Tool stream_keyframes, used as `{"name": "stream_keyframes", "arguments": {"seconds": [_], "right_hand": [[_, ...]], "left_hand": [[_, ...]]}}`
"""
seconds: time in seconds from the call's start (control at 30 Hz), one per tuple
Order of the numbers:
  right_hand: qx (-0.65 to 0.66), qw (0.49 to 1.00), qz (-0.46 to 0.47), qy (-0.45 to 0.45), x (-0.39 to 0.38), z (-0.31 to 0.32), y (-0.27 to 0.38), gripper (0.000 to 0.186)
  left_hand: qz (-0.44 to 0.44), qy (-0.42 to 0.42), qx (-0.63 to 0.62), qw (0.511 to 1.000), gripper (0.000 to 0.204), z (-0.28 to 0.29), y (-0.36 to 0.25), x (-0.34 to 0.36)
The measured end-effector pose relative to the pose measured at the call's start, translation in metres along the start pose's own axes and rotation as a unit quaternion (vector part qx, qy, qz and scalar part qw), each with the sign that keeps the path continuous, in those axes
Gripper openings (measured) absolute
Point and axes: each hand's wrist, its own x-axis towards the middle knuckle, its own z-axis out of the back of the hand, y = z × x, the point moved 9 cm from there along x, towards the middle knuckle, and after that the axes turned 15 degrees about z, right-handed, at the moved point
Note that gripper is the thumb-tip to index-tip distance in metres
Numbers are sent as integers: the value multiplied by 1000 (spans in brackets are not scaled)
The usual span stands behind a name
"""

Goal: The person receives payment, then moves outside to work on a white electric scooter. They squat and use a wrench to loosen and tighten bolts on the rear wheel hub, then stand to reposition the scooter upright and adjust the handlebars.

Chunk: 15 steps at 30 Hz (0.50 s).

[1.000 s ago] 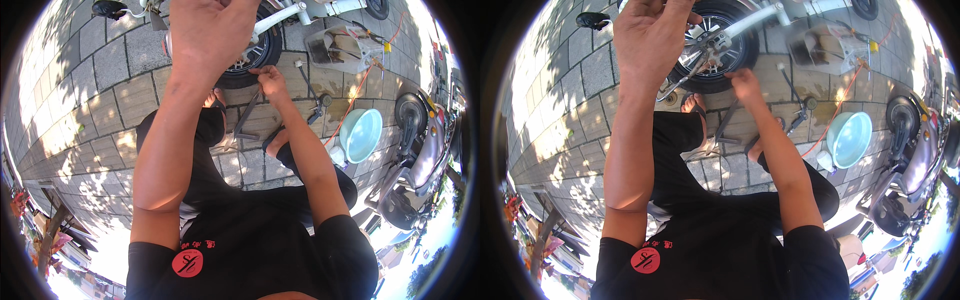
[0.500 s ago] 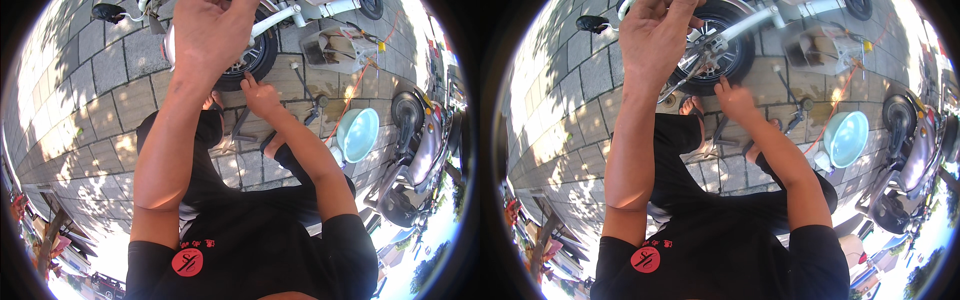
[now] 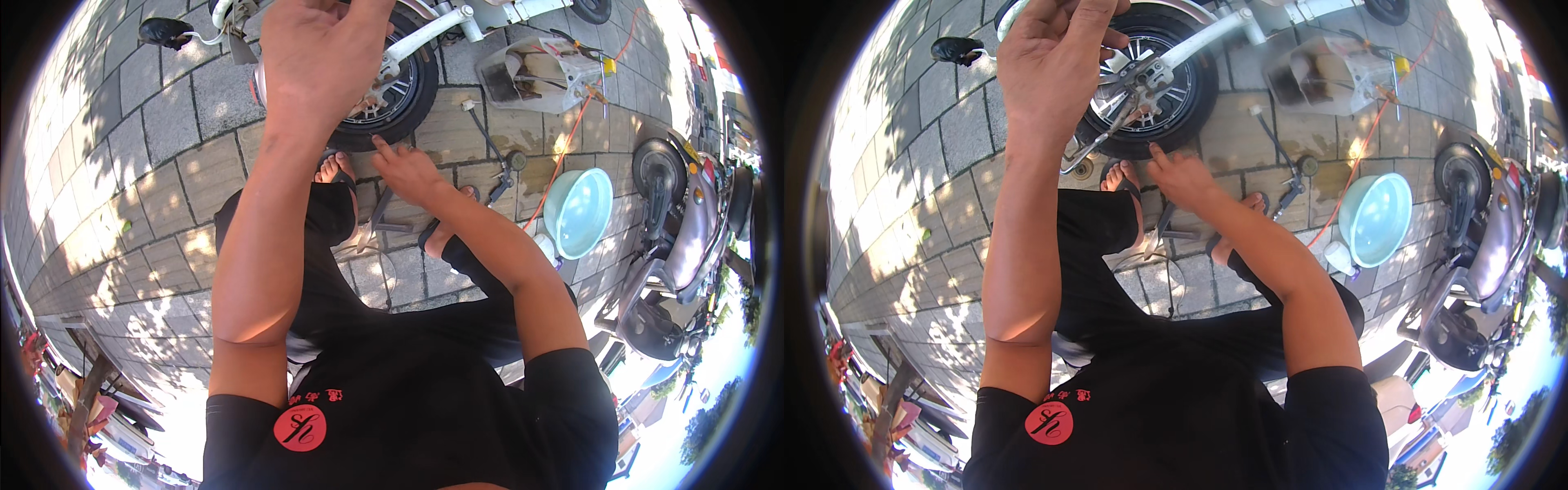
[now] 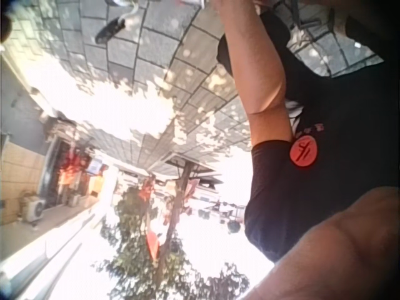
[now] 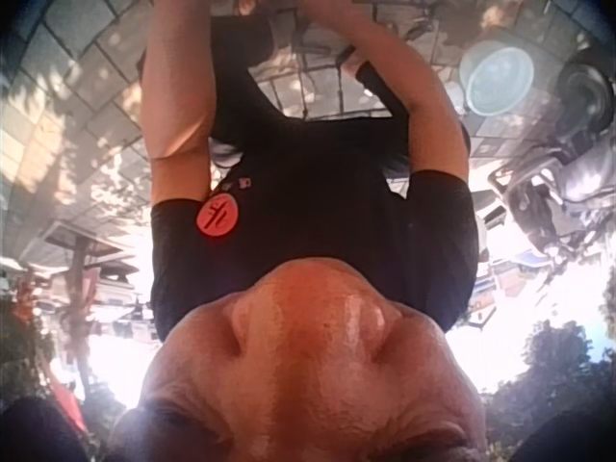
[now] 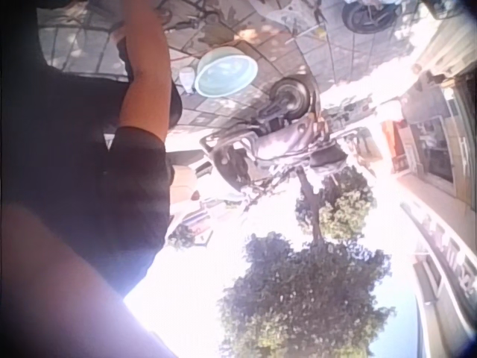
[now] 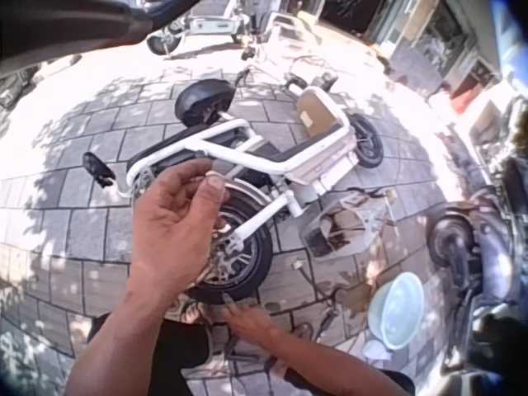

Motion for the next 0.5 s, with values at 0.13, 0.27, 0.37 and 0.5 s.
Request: {"name": "stream_keyframes", "arguments": {"seconds": [0.13,0.27,0.37,0.5], "right_hand": [[96,984,-104,-103,-28,-6,-16,30],[203,938,-264,-94,-63,-25,-17,28],[256,912,-313,-73,-85,-69,5,29],[304,893,-329,-46,-96,-100,55,33]], "left_hand": [[-7,-4,19,1000,32,0,-1,1],[-35,-3,22,999,33,1,-3,2],[-41,-8,25,999,34,-1,-4,-1],[-43,-36,28,998,34,0,-15,-3]]}}
